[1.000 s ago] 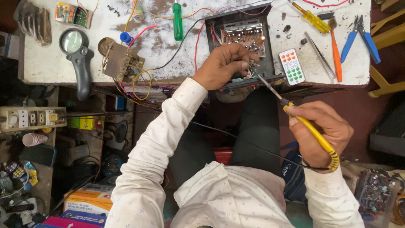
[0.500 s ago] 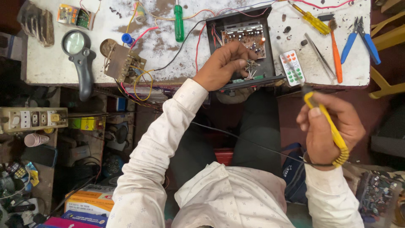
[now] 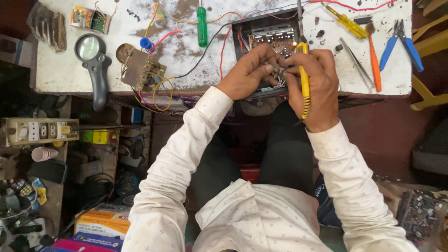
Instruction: The person works on a small electronic device with an exposed circuit board, using pliers to cut wires, tweezers to position components, and a soldering iron to join connections. The person repeatedly adjusts wires and components on the board throughout the clip.
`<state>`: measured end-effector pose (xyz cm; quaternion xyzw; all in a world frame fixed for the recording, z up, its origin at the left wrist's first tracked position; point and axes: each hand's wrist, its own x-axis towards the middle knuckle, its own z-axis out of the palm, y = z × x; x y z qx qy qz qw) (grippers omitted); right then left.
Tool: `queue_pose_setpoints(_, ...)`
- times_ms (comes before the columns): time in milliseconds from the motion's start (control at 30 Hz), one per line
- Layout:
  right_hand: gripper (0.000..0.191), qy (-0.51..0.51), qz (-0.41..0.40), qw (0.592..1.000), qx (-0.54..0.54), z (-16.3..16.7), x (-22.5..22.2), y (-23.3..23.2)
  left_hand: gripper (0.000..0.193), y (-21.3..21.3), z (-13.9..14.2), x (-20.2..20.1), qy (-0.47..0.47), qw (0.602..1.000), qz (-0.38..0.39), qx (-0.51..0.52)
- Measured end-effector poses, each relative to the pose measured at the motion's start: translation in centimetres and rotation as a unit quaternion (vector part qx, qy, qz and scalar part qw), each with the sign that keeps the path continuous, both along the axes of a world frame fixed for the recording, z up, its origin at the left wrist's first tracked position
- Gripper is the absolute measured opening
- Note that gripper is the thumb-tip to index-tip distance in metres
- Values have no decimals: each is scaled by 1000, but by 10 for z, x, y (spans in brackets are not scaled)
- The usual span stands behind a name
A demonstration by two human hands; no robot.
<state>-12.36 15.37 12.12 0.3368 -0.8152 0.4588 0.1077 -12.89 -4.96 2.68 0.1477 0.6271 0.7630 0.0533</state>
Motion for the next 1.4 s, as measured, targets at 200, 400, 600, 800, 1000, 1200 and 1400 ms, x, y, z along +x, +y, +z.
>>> queue_pose_setpoints(200, 27, 50, -44, 998, 19, -6, -3, 7, 12, 2, 1, -2, -3, 1000, -6, 20)
queue_pose_setpoints(400, 23, 25, -47, 999, 3, -9, -5, 17, 10, 8, 7, -4, -6, 999, 28, -32)
queue_pose_setpoints(600, 23, -13, -47, 998, -32, -15, -6, 19, 19, 10, 20, -2, -21, 999, 33, -33)
queue_pose_setpoints(800, 25, -10, -46, 998, -46, -20, -8, 15, 35, 12, 37, 2, 7, 989, 52, -141)
queue_pose_setpoints(1000, 26, -10, -65, 997, -42, -23, -9, 13, 19, 18, 47, 5, 77, 941, 127, -305)
queue_pose_setpoints(1200, 25, -8, -56, 998, -39, -23, -9, 8, 12, 6, 40, 4, 144, 966, 65, -205)
queue_pose_setpoints(1400, 25, 25, -50, 998, -5, -16, -7, 7, 12, 9, 20, -1, 52, 997, -19, -46)
